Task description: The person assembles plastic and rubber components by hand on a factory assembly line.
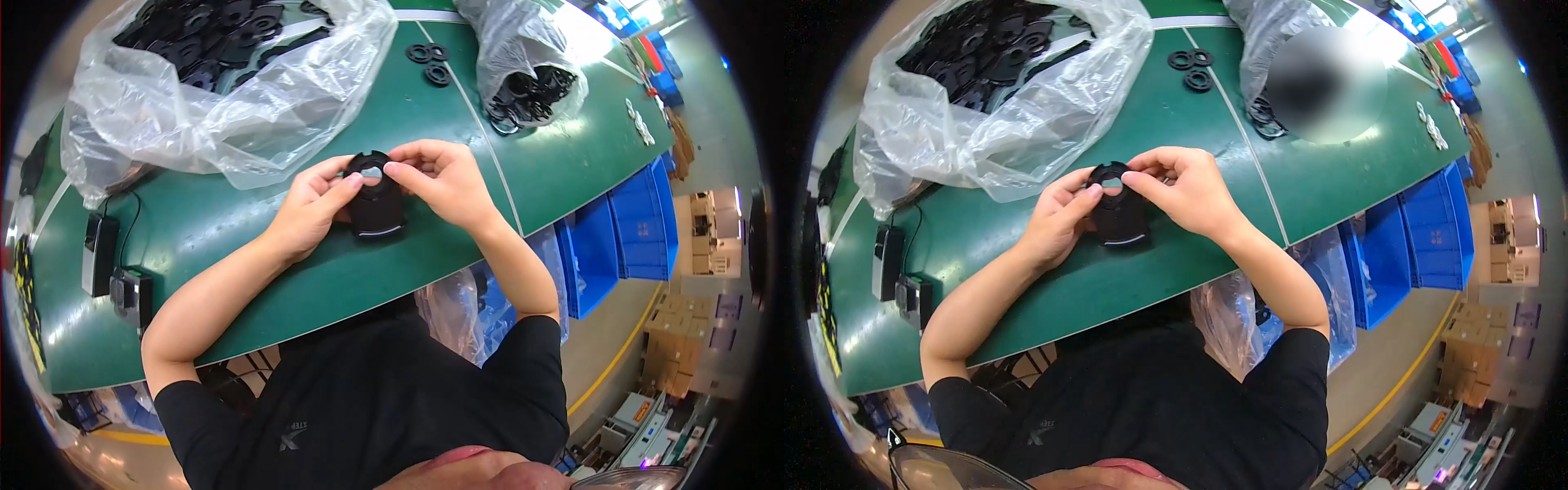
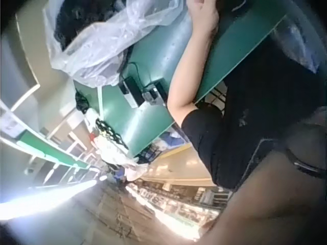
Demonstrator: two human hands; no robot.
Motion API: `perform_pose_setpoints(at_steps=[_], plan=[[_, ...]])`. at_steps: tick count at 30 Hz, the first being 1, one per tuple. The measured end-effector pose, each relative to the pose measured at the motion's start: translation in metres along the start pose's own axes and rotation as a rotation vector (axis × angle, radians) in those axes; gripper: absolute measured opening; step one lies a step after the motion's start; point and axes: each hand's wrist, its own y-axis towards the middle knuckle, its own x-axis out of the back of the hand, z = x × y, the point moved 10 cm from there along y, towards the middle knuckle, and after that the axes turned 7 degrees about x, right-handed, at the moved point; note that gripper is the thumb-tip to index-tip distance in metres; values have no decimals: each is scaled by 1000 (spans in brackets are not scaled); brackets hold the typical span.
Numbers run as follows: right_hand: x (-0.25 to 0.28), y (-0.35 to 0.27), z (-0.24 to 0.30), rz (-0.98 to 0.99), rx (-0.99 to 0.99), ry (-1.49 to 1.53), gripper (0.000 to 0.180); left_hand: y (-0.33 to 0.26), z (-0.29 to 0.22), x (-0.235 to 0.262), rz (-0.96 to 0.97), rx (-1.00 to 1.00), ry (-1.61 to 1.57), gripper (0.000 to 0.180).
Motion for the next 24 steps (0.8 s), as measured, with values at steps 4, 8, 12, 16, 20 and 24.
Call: perform_pose_setpoints(at_steps=[4,8,12,16,20,24], plan=[[64,5,30,-195,225,-485,15,3,3,6,-30,15,-5,35],[179,3,9,-449,155,-910,14,6,2,1,-11,22,3,34],[190,3,-11,-434,86,-1180,18,5,3,2,-31,34,-4,29],[200,10,-19,-463,196,-1099,17,5,2,3,-46,21,10,31],[223,5,-24,-615,108,-793,16,3,-1,1,-59,31,8,29],[242,-3,-38,-734,94,-214,19,3,-1,0,-45,26,0,28]])
